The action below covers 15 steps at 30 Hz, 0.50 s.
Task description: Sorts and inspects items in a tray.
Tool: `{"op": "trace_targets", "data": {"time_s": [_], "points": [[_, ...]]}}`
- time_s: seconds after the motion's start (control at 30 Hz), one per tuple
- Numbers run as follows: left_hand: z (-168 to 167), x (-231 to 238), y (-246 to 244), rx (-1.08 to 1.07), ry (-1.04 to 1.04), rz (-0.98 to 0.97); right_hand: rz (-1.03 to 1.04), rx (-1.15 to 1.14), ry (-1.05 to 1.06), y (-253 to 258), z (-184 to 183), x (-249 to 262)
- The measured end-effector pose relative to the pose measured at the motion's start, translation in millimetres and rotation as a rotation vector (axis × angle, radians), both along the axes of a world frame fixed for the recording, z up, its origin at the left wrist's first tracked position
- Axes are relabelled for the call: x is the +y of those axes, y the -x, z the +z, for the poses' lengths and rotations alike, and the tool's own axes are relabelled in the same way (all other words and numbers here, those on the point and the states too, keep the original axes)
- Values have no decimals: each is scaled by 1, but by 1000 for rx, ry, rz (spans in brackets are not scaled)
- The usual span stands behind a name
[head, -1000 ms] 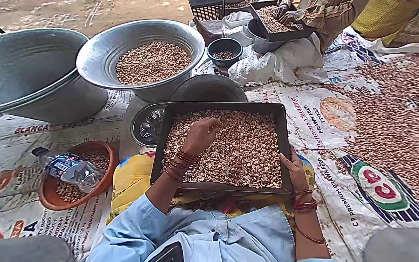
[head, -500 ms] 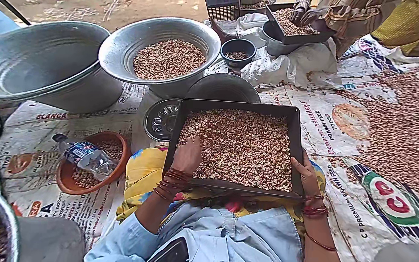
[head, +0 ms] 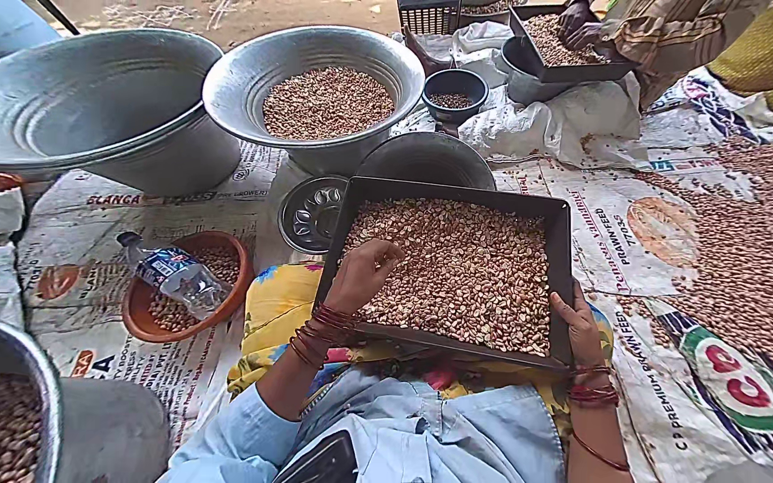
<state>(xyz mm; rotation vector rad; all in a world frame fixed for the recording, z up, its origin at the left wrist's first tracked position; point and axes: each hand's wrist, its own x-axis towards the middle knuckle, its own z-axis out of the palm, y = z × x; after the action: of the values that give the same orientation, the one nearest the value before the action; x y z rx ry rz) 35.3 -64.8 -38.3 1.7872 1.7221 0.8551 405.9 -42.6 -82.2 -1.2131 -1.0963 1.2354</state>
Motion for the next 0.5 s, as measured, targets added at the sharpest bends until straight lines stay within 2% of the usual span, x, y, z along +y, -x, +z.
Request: {"op": "trace_targets", "data": {"time_s": [0.2,0.5], "points": [[-30,-17,-30,293,94,-170,12,-12,-4,-1,-1,0],[-41,-6,-50,451,133,-188,13,17,-14,0,-2,0]]}}
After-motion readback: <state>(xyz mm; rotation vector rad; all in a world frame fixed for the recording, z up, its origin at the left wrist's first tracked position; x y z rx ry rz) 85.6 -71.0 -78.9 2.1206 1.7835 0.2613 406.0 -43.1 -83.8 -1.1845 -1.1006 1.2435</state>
